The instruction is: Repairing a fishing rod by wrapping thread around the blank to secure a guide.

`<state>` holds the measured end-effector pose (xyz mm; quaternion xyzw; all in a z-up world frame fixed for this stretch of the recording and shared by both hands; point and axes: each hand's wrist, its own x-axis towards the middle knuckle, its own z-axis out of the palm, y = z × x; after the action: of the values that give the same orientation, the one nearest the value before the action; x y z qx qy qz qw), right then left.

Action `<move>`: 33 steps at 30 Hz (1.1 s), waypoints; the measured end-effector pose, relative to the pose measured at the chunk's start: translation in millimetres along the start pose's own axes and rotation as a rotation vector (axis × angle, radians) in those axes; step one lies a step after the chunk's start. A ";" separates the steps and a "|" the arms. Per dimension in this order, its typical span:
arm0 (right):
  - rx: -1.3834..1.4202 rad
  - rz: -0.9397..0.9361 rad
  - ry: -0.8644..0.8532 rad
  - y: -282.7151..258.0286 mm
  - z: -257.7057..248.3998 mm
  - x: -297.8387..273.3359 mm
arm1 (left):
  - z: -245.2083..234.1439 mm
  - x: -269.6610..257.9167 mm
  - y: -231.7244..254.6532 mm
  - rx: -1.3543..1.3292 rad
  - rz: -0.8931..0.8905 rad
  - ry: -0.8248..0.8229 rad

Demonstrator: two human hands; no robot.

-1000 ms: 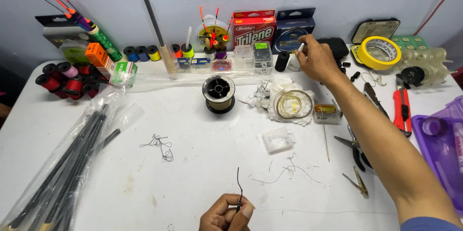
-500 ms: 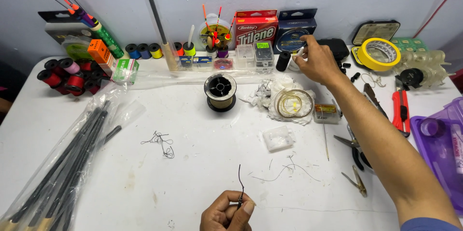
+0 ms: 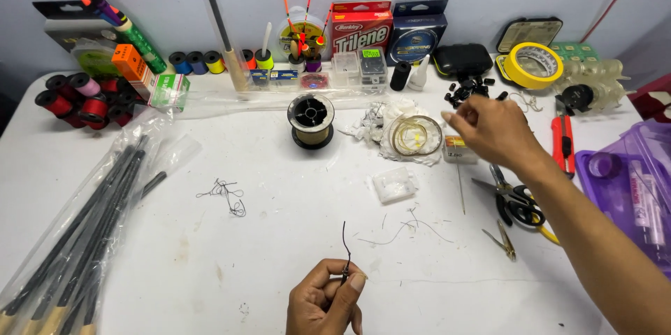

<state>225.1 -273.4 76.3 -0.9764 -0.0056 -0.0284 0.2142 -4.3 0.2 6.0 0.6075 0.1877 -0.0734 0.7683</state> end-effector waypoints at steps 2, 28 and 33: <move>-0.172 0.134 -0.174 -5.5 -2.1 -29.3 | -0.3 -3.2 4.2 0.014 0.003 -0.026; 0.114 0.089 0.004 3.4 20.4 -159.6 | 9.5 -9.9 21.3 0.028 0.147 -0.204; 0.210 -0.067 0.143 -0.9 26.2 -167.5 | 8.0 -9.7 15.2 0.022 0.191 -0.220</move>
<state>59.2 -261.4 43.3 -0.9433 -0.0257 -0.1043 0.3141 -6.3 -4.8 25.0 0.6192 0.0426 -0.0681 0.7811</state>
